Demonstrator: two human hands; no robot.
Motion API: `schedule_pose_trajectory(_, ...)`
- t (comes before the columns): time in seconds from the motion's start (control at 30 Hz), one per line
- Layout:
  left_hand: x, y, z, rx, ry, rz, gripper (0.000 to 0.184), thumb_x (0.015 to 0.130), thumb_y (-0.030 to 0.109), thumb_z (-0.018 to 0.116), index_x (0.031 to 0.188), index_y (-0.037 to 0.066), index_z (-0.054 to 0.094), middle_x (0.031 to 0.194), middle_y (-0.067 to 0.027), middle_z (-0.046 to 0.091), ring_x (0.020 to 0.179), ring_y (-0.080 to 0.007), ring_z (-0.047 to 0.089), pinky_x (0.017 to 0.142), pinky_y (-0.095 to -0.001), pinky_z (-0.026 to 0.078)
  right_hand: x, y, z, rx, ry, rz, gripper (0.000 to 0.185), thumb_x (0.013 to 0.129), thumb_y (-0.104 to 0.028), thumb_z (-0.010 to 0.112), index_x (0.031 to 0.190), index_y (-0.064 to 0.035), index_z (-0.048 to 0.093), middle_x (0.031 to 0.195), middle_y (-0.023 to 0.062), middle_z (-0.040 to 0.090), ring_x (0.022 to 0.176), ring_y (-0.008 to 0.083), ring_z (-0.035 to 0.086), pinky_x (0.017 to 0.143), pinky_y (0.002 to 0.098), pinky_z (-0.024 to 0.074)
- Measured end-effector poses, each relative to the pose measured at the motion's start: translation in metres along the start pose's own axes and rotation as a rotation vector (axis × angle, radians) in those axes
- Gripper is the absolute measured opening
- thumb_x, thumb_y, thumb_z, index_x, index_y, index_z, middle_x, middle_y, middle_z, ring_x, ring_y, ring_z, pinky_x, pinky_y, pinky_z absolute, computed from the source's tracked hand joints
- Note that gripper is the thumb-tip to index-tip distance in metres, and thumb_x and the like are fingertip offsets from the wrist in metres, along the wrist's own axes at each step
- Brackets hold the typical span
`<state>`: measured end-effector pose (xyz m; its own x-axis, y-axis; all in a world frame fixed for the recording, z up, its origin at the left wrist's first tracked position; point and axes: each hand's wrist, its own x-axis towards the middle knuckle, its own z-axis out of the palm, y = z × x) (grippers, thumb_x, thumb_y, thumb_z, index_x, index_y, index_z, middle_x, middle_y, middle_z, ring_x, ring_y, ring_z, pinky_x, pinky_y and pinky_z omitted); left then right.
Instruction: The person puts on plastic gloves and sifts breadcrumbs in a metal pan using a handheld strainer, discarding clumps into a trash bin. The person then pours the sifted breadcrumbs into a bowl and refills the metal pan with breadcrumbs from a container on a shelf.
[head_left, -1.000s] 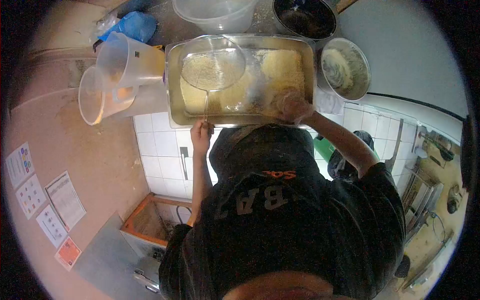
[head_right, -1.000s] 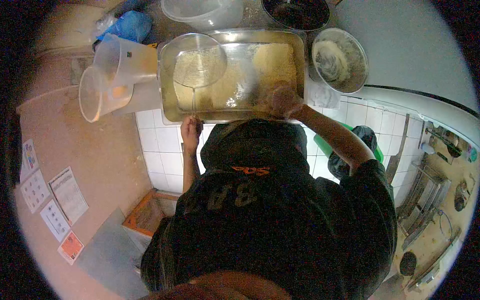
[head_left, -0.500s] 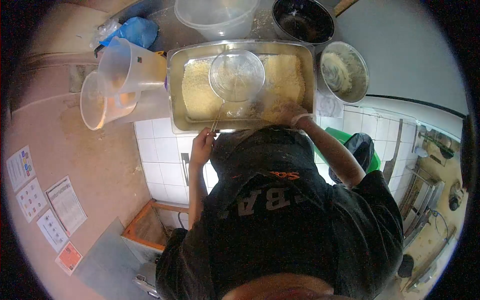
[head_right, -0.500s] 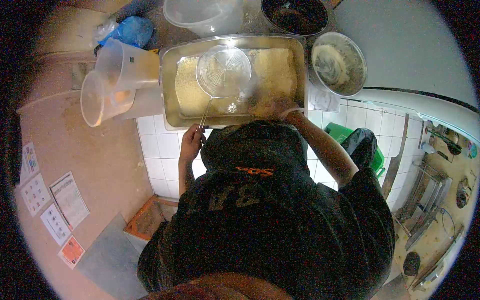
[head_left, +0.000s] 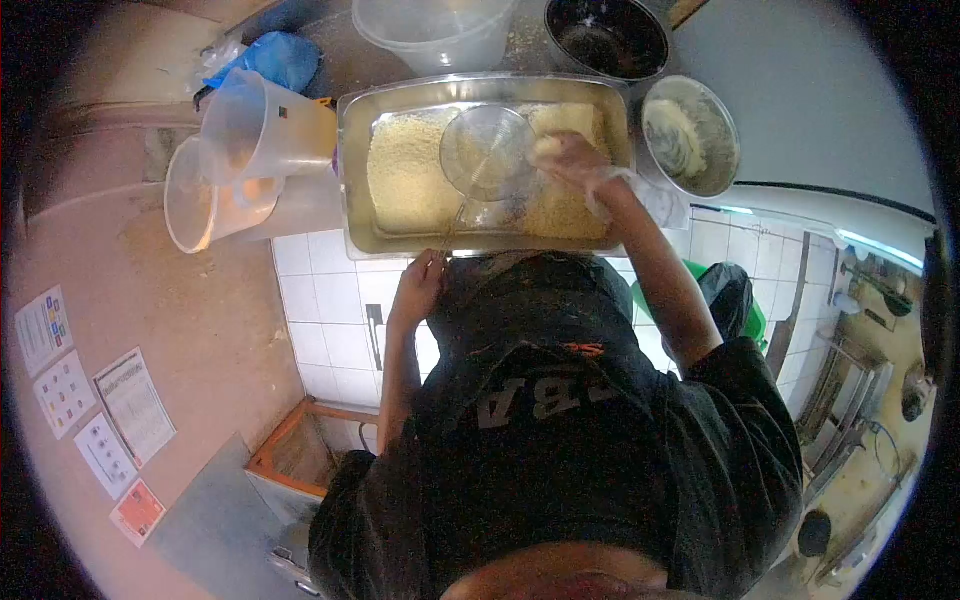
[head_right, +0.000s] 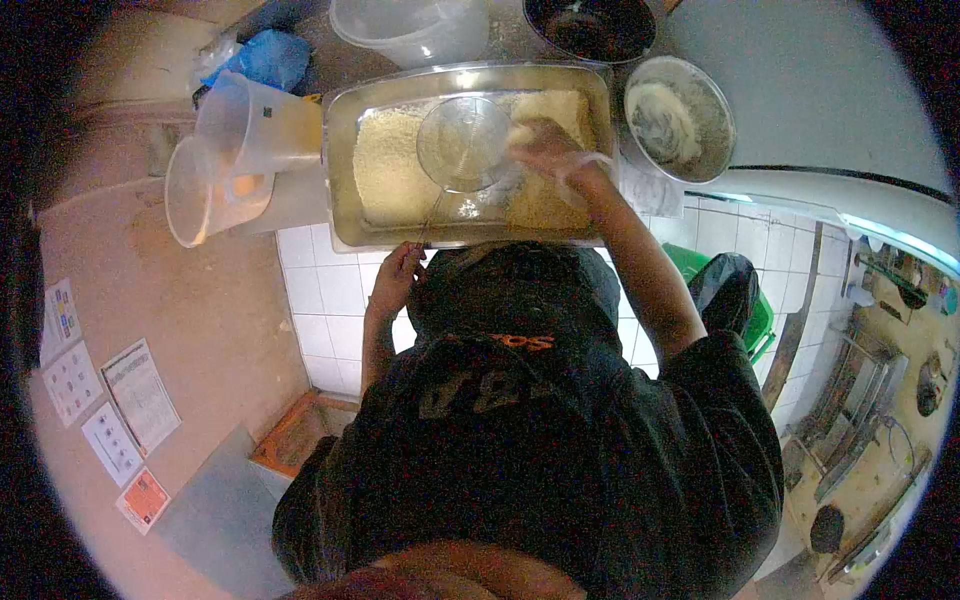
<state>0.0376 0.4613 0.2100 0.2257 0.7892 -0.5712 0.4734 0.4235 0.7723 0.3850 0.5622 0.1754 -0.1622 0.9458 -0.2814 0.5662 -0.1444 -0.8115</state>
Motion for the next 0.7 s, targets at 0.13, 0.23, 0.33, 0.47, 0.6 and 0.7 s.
schedule_pose_trajectory(0.13, 0.008, -0.015, 0.006, 0.065, -0.012, 0.098, 0.027, 0.1, 0.025, 0.046, 0.093, 0.001, 0.057, 0.068, -0.0044, 0.054, 0.063, -0.0137, 0.049, 0.059, -0.0303, 0.04, 0.021, -0.049, 0.012, 0.092, -0.06, -0.185, 0.043, 0.085, -0.031, 0.069, 0.119, -0.008, 0.058, 0.111, 0.0121, 0.065, 0.103, 0.0257, 0.061, 0.086, 0.0367, 0.0509)
schedule_pose_trajectory(0.23, 0.004, 0.002, 0.006, 0.077, -0.012, 0.077, 0.028, 0.1, 0.025, 0.046, 0.093, 0.001, 0.057, 0.069, -0.0049, 0.054, 0.063, -0.0141, 0.049, 0.06, -0.0308, 0.041, 0.028, -0.04, 0.014, -0.147, 0.214, -0.56, 0.037, 0.083, -0.03, 0.069, 0.113, -0.0097, 0.06, 0.108, 0.0122, 0.065, 0.104, 0.0278, 0.06, 0.087, 0.0393, 0.0506)
schedule_pose_trajectory(0.33, 0.006, -0.01, 0.007, 0.021, 0.005, 0.011, 0.028, 0.1, 0.025, 0.045, 0.092, 0.001, 0.057, 0.069, -0.0053, 0.054, 0.064, -0.0145, 0.05, 0.061, -0.031, 0.041, 0.014, -0.008, -0.014, -0.516, 0.423, -0.377, 0.027, 0.087, -0.028, 0.06, 0.107, -0.0103, 0.062, 0.106, 0.0135, 0.065, 0.103, 0.0306, 0.061, 0.084, 0.0413, 0.0514)
schedule_pose_trajectory(0.47, 0.006, -0.011, 0.008, 0.012, -0.002, -0.011, 0.024, 0.099, 0.025, 0.05, 0.094, 0.003, 0.06, 0.074, -0.0016, 0.057, 0.065, -0.0101, 0.052, 0.06, -0.0262, 0.042, -0.029, 0.09, 0.022, -0.985, 0.23, -0.063, 0.037, 0.088, -0.037, 0.054, 0.106, -0.0056, 0.062, 0.099, 0.0175, 0.065, 0.097, 0.0337, 0.062, 0.083, 0.0431, 0.0512)
schedule_pose_trajectory(0.6, 0.01, -0.026, 0.005, 0.061, -0.026, 0.048, 0.025, 0.099, 0.026, 0.05, 0.095, 0.003, 0.059, 0.078, -0.0021, 0.058, 0.066, -0.01, 0.053, 0.06, -0.0263, 0.042, -0.072, 0.089, 0.059, -1.018, 0.116, -0.057, 0.049, 0.088, -0.047, 0.053, 0.105, -0.0014, 0.062, 0.093, 0.0198, 0.065, 0.09, 0.0354, 0.064, 0.081, 0.0446, 0.0514)
schedule_pose_trajectory(0.7, 0.004, -0.02, 0.007, -0.006, 0.047, 0.035, 0.029, 0.099, 0.024, 0.047, 0.087, 0.001, 0.058, 0.067, -0.0039, 0.054, 0.066, -0.0137, 0.051, 0.063, -0.0294, 0.041, -0.082, 0.088, 0.067, -0.941, -0.312, 0.058, 0.054, 0.087, -0.053, 0.053, 0.107, -0.003, 0.062, 0.093, 0.0205, 0.065, 0.089, 0.0346, 0.065, 0.082, 0.0438, 0.0505)
